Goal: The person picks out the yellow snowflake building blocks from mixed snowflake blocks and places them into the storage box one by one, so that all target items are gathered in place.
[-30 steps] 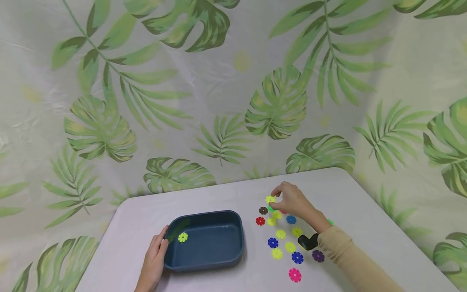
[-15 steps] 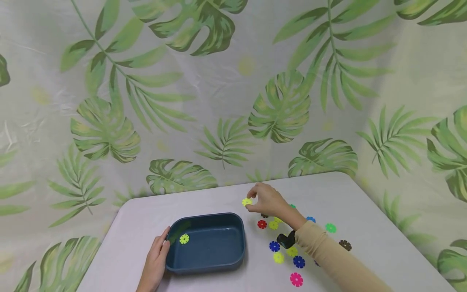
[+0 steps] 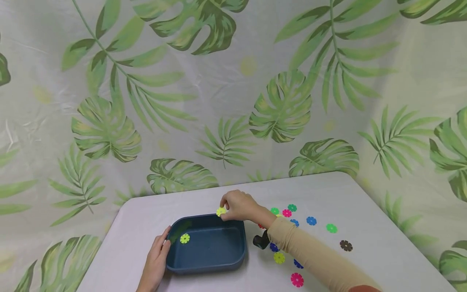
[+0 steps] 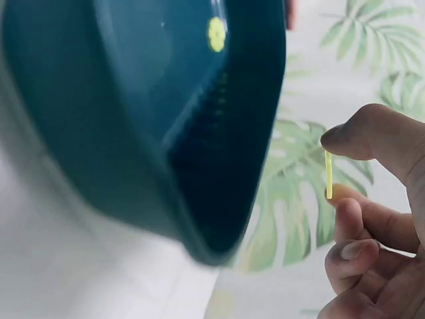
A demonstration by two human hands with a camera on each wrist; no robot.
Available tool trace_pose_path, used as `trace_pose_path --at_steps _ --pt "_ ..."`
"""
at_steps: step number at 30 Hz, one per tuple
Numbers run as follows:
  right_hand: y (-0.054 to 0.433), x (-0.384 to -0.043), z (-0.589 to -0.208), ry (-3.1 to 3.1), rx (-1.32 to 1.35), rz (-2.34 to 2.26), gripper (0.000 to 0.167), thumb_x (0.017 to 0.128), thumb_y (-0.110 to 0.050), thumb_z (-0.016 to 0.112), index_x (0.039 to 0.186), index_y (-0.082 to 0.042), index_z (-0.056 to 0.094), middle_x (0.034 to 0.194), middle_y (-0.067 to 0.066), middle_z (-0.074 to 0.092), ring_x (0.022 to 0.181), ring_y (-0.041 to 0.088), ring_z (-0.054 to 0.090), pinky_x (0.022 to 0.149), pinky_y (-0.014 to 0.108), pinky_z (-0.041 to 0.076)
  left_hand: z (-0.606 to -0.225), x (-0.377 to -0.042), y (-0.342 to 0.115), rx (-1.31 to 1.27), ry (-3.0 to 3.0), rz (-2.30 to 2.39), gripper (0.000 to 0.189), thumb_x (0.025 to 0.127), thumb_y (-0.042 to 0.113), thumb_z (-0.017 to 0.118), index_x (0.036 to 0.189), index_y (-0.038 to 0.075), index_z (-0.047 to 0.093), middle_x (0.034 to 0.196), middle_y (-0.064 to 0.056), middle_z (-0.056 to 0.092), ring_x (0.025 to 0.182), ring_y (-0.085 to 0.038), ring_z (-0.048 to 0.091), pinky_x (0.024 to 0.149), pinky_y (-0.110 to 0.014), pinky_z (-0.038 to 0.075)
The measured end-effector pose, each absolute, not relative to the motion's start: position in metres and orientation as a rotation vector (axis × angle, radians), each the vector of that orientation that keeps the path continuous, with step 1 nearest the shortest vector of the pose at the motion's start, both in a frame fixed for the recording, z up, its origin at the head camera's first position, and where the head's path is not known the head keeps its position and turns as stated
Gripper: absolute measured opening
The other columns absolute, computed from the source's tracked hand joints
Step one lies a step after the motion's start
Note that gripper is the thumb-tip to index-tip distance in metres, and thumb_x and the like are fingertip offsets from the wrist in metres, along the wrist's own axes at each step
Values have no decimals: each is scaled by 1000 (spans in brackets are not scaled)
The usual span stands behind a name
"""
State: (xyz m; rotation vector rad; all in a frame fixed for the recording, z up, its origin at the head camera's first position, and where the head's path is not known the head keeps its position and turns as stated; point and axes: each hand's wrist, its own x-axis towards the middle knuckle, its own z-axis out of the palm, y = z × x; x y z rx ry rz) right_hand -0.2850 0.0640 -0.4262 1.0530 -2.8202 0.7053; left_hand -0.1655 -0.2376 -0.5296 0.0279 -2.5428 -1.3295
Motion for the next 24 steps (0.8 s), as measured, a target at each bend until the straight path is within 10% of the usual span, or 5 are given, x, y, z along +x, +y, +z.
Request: trace_pose_path --at_steps 24 --pt "-21 -280 -437 -2910 1204 439 26 80 -34 84 99 -18 78 79 -12 65 65 4 55 58 26 48 -528 -167 -238 27 -2535 -1338 45 111 24 42 154 10 44 122 -9 58 100 -18 52 91 -39 42"
